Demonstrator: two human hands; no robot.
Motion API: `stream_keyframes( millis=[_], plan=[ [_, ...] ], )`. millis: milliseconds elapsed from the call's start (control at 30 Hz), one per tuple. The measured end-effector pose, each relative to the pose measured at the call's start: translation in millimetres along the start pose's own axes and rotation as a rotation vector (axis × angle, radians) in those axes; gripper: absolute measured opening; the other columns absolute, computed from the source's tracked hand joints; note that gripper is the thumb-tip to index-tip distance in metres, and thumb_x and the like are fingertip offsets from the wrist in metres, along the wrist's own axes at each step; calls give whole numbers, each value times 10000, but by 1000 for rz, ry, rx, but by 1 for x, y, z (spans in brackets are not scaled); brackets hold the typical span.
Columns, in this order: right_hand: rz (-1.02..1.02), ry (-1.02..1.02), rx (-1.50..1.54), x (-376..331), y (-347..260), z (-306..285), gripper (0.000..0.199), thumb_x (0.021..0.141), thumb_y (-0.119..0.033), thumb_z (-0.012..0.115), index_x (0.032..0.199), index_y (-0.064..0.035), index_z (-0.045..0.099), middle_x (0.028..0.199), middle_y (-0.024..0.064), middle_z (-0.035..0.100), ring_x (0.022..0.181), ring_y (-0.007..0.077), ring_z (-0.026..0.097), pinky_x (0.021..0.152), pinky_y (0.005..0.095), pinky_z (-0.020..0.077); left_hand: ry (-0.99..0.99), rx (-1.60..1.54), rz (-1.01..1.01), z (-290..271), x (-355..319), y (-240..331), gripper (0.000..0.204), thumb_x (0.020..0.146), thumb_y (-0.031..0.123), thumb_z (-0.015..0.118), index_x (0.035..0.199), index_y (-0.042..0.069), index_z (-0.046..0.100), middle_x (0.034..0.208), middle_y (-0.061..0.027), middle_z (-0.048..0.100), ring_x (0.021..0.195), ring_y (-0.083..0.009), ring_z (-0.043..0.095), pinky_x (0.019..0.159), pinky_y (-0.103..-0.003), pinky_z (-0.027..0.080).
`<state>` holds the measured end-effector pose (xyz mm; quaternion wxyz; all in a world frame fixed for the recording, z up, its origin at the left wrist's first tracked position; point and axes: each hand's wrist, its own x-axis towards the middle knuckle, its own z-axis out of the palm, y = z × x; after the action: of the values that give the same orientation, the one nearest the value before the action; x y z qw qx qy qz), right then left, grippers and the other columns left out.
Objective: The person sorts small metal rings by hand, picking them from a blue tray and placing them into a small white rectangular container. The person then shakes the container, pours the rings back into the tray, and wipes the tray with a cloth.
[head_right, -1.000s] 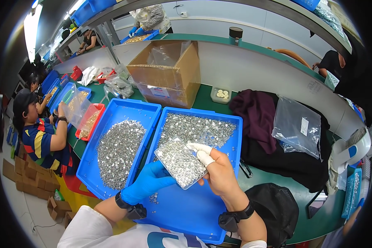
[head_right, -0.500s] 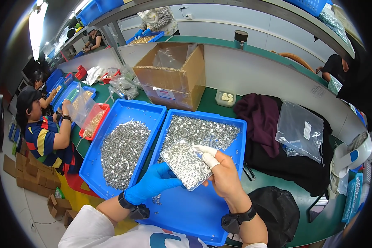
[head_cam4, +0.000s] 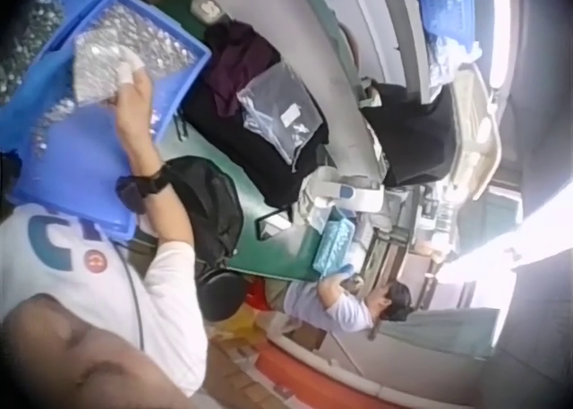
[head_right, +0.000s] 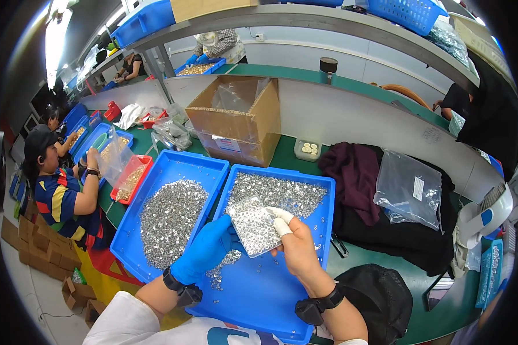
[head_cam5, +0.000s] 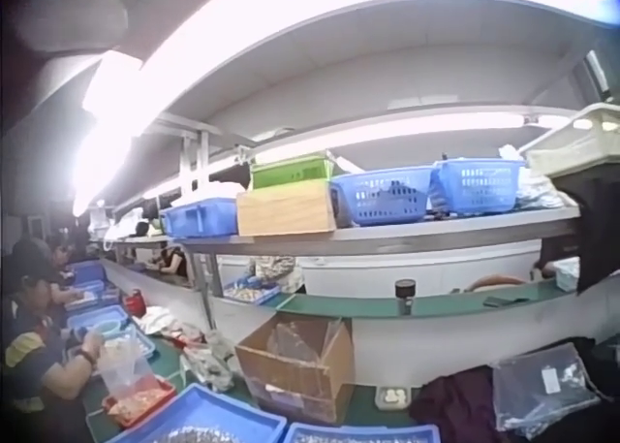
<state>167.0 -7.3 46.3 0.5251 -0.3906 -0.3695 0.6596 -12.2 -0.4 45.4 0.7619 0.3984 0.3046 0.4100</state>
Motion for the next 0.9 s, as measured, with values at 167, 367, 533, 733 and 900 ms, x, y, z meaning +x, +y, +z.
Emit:
stream_keyframes(
  millis=[167,367,533,733,900],
  plan=[
    [-32,-47,8,1,13,-1,281,915,-137,398,1129,1,517,681,14,530,497,58,411,445,226,394,126,-44,102,4,5,-4,409,944,286,349,1176,-35,451,1093,-141,555,955,-232,574,816,-357,472],
    [16,-47,117,-3,23,4,269,928,-193,389,1080,-1,501,805,62,577,602,106,530,480,251,445,73,-236,74,-7,14,-11,385,939,263,368,1173,-31,454,1116,-126,547,977,-222,564,855,-341,455],
    [94,-42,124,-2,30,4,288,931,-233,378,1071,-2,478,893,95,595,708,175,604,521,288,492,50,-149,25,-16,18,-14,412,929,254,362,1218,-35,414,1173,-149,519,1039,-243,540,912,-356,424],
    [116,-67,149,-3,27,7,284,935,-224,362,1064,9,462,932,102,568,727,173,586,559,309,527,86,-77,13,-14,20,-10,383,924,241,376,1179,-34,453,1132,-146,545,1001,-241,560,882,-351,446],
    [136,-68,238,-6,26,10,288,934,-231,363,1090,-5,452,969,100,571,771,189,593,558,308,520,80,-47,29,-17,23,-8,348,922,226,416,1155,-24,483,1113,-123,552,977,-194,553,866,-316,438]
  ],
)
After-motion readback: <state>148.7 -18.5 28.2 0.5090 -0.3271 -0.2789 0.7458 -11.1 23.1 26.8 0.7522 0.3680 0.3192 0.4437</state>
